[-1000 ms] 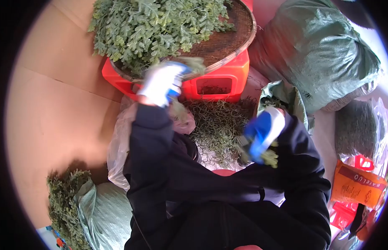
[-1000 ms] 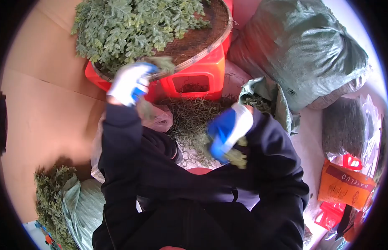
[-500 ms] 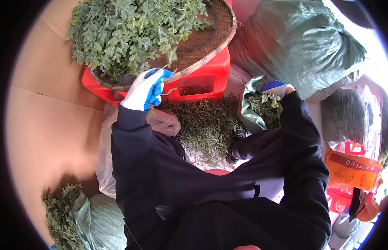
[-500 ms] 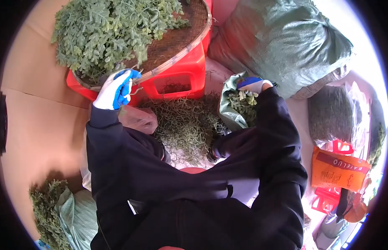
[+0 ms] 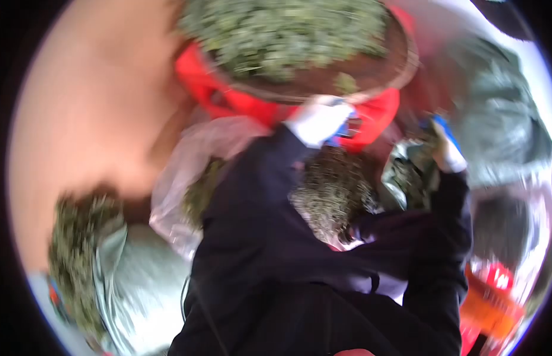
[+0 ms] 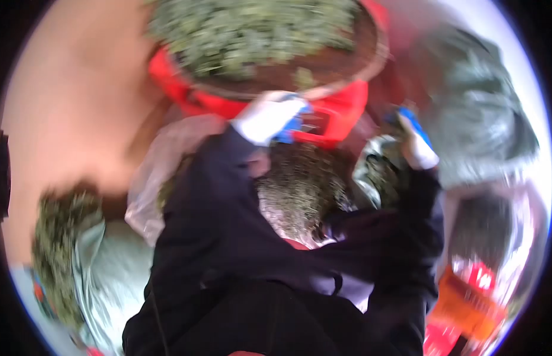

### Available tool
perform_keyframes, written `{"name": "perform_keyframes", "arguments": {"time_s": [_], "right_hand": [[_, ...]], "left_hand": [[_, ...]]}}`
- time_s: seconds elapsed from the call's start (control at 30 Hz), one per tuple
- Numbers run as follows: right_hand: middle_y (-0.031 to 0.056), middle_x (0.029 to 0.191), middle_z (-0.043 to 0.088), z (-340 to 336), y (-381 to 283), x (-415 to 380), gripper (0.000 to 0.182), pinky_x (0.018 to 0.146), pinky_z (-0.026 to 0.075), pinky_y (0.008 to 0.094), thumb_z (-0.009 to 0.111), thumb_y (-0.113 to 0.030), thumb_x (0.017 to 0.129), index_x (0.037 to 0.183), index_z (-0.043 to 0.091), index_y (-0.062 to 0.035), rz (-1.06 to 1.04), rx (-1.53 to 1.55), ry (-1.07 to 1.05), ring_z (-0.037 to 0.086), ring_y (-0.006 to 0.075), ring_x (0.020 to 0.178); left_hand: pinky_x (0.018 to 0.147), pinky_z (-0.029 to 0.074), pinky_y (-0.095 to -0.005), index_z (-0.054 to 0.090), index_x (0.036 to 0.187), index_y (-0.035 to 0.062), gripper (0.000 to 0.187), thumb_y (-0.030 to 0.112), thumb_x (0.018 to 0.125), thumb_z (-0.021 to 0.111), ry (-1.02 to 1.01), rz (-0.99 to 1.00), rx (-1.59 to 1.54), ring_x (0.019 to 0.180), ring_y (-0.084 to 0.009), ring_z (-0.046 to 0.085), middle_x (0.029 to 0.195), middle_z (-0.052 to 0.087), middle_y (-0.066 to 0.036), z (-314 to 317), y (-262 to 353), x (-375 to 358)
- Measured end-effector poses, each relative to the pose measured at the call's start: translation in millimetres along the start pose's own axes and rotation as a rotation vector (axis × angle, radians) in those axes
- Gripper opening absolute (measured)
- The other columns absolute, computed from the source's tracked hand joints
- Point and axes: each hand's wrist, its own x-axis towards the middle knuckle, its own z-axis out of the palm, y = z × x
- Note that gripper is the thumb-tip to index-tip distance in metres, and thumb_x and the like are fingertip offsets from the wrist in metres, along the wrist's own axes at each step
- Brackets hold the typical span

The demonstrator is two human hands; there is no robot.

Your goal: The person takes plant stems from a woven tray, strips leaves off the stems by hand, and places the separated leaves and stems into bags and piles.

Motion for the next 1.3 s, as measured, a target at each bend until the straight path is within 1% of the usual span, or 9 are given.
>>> {"name": "perform_keyframes", "arguments": {"time_s": [0.07,0.13,0.4,0.53,0.7,0.9,0.93,1.1,1.3], "right_hand": [[0.0137,0.122,0.059,24.0,-21.8,-1.0,0.049,0.093,0.048,0.0411,0.043,-0.037,0.101,0.139,0.039,-0.0062,0.046,0.337,-0.152,0.06,0.0301,0.11],[0.0127,0.124,0.058,103.6,-57.0,-6.3,0.046,0.096,0.046,0.0414,0.047,-0.032,0.1,0.135,0.044,-0.0018,-0.304,0.354,-0.188,0.058,0.0282,0.112],[0.0112,0.115,0.062,421.6,-85.0,7.2,0.031,0.092,0.045,0.0302,0.067,-0.02,0.089,0.113,0.063,-0.0014,-0.233,-0.007,-0.89,0.058,0.0177,0.107],[0.0187,0.123,0.058,485.3,-84.2,-1.3,0.063,0.096,0.045,0.0339,0.067,-0.04,0.086,0.129,0.049,0.003,-0.316,-0.892,-0.885,0.055,0.0256,0.118],[0.0197,0.133,0.053,465.8,-90.4,9.7,0.071,0.1,0.043,0.037,0.06,-0.054,0.086,0.132,0.05,0.0004,-0.547,-0.921,-0.829,0.05,0.0336,0.124],[0.015,0.124,0.06,365.3,-104.0,26.4,0.031,0.092,0.049,0.0313,0.061,-0.01,0.092,0.12,0.059,0.0025,-0.7,-0.141,-0.889,0.061,0.0208,0.104],[0.0114,0.115,0.063,344.9,-125.9,0.4,0.025,0.089,0.049,0.031,0.056,-0.012,0.094,0.113,0.062,0.0036,-0.379,0.009,-0.712,0.063,0.0184,0.098],[0.0154,0.136,0.051,191.9,-119.2,1.0,0.042,0.108,0.032,0.0374,0.054,-0.007,0.088,0.129,0.053,0.0026,-0.565,0.004,-0.268,0.045,0.0237,0.13],[0.0128,0.152,0.031,137.2,-70.9,-13.3,0.068,0.115,0.017,0.0379,0.058,-0.023,0.091,0.147,0.027,0.001,-0.549,0.055,-0.31,0.023,0.0245,0.143]], "left_hand": [[0.049,0.043,-0.0276,0.065,0.087,0.0042,0.014,0.015,0.092,0.057,0.019,0.194,0.009,0.055,-0.0097,0.053,0.068,0.06,-0.001,-4.6,-66.3,42.5],[0.049,0.041,-0.0316,0.062,0.075,0.0075,0.013,0.011,0.087,0.057,0.029,0.125,0.138,0.054,-0.0108,0.051,0.063,0.06,-0.002,-2.7,-104.7,77.4],[0.047,0.046,-0.035,0.062,0.07,0.0042,0.024,0.019,0.088,0.052,0.034,0.132,0.456,0.048,-0.0199,0.059,0.055,0.058,-0.007,21.5,-114.2,100.3],[0.039,0.046,-0.0354,0.059,0.073,0.0009,0.026,0.019,0.089,0.049,0.005,0.225,0.398,0.04,-0.0201,0.055,0.055,0.058,-0.01,13.3,-94.6,79.0],[0.044,0.049,-0.0369,0.059,0.093,0.003,0.022,0.023,0.093,0.049,-0.033,-0.025,0.089,0.048,-0.0199,0.057,0.067,0.06,-0.011,-7.3,-67.9,55.0],[0.052,0.049,-0.0338,0.062,0.093,0.0024,0.023,0.024,0.093,0.053,0.044,-0.064,-0.258,0.055,-0.0202,0.06,0.068,0.063,-0.009,-16.9,-57.4,66.4],[0.052,0.049,-0.0332,0.062,0.095,0.0022,0.023,0.024,0.094,0.053,0.079,-0.112,-0.453,0.055,-0.02,0.06,0.069,0.063,-0.009,-22.9,-57.6,75.3],[0.055,0.053,-0.0319,0.061,0.103,-0.0004,0.03,0.027,0.098,0.049,-0.35,0.058,-0.449,0.055,-0.0192,0.062,0.07,0.064,-0.007,-14.8,-39.8,22.7],[0.052,0.05,-0.0396,0.058,0.106,-0.0062,0.041,0.032,0.1,0.044,-0.579,-0.34,-0.566,0.055,-0.025,0.062,0.068,0.064,-0.011,5.3,-0.4,-6.7]]}}
